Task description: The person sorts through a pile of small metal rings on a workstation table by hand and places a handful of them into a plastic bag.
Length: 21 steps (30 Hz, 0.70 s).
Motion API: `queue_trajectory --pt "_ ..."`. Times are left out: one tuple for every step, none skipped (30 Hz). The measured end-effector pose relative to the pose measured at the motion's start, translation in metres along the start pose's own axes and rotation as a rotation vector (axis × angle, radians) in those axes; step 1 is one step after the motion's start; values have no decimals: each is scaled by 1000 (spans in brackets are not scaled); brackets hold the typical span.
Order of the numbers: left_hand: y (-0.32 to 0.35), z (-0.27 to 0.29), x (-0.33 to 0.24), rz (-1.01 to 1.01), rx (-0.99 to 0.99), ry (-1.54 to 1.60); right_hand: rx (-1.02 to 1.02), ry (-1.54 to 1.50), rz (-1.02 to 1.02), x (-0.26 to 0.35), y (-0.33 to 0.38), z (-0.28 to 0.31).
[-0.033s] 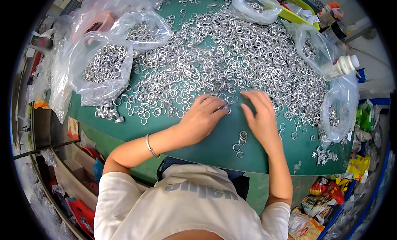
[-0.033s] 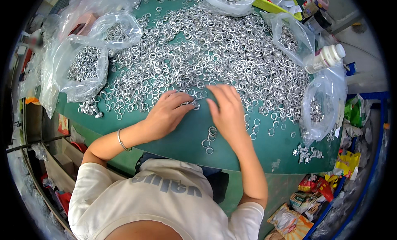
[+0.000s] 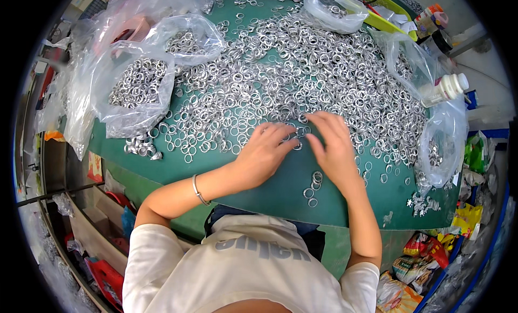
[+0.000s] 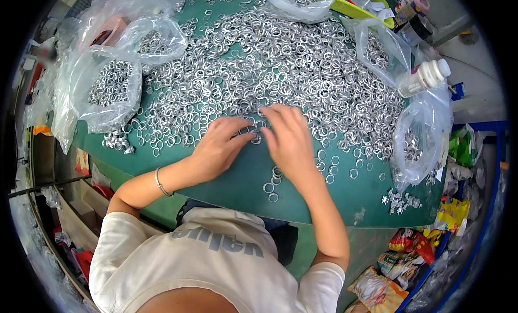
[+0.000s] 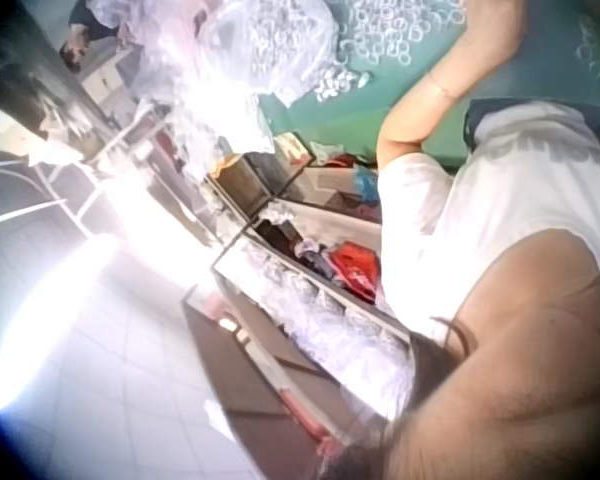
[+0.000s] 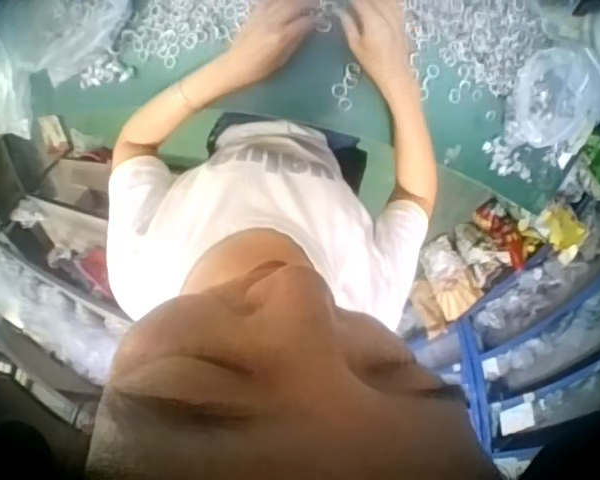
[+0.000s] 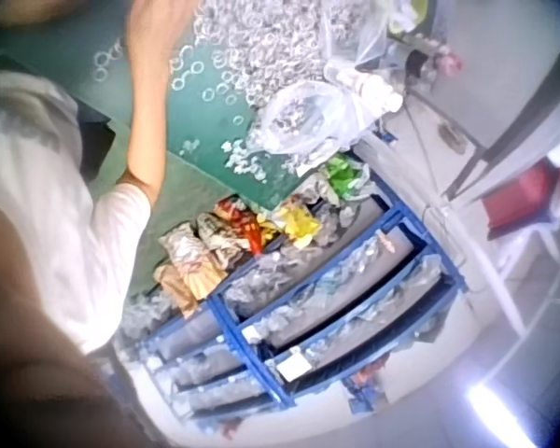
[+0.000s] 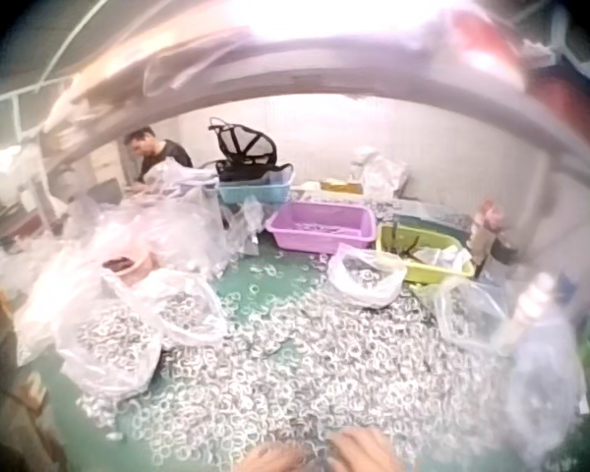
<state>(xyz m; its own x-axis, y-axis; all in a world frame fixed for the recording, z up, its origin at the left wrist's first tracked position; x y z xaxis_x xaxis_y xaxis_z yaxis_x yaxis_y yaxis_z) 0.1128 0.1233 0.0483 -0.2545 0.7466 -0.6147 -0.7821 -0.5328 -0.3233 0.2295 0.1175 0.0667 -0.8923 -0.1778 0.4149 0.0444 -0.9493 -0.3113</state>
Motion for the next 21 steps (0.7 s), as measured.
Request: queue_trajectory --pt "-1 5 3 14 -49 -17 12 48 70 15 -6 -7" --pt "-4 14 13 64 -115 -42 23 97 139 26 -9 -12" --pt "-9 23 28 112 -181 -65 40 157 156 24 -7 -18" --pt "-11 33 40 163 -247 -90 59 216 174 17 -1 -26" --pt "-15 36 45 158 -247 -82 77 278 196 12 3 -29" --pt "-18 40 48 151 -245 -73 101 336 179 3 5 -26" --pt "-20 43 51 152 -245 -66 86 381 156 -6 6 -19" --pt "-23 40 54 162 -233 -85 73 431 127 -15 8 -11" --pt "-26 38 57 163 -211 -94 59 480 98 -21 8 -4" --pt "-30 35 60 164 -188 -105 56 482 67 -23 6 1" --pt "-33 32 61 165 -165 -117 53 484 36 -25 3 8" --pt "-35 35 58 143 -181 -132 50 486 5 -27 1 11" --pt "-38 41 58 135 -230 -99 32 415 4 -25 0 11" --pt "-39 46 59 127 -277 -65 13 343 2 -21 -2 10" --pt "-40 52 57 118 -325 -32 -7 272 1 -19 -3 9" --pt "-40 60 47 55 -366 0 18 317 90 -11 -1 4" --pt "-38 54 43 79 -319 97 24 330 95 -12 2 4" --pt "-32 46 35 101 -270 194 29 343 97 -14 7 5" --pt "-24 36 26 127 -224 292 38 357 103 -13 14 7" --pt "-16 20 13 130 -147 319 10 230 23 -16 17 19" --pt "-9 4 0 131 -70 346 27 168 -35 -19 26 22"
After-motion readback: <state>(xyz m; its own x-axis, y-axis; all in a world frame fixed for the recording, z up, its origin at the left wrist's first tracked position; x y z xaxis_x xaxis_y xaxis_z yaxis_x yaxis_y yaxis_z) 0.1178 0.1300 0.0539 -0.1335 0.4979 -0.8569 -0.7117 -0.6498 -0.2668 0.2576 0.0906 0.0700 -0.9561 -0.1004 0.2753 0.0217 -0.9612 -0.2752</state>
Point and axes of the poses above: each hand's wrist, its own y-axis away from the middle knuckle, its own z-axis out of the back of the hand, x = y × z, the point moved 10 cm from there along -y, towards the middle knuckle, and after that the axes turned 15 degrees about y, right-handed, at the moved point
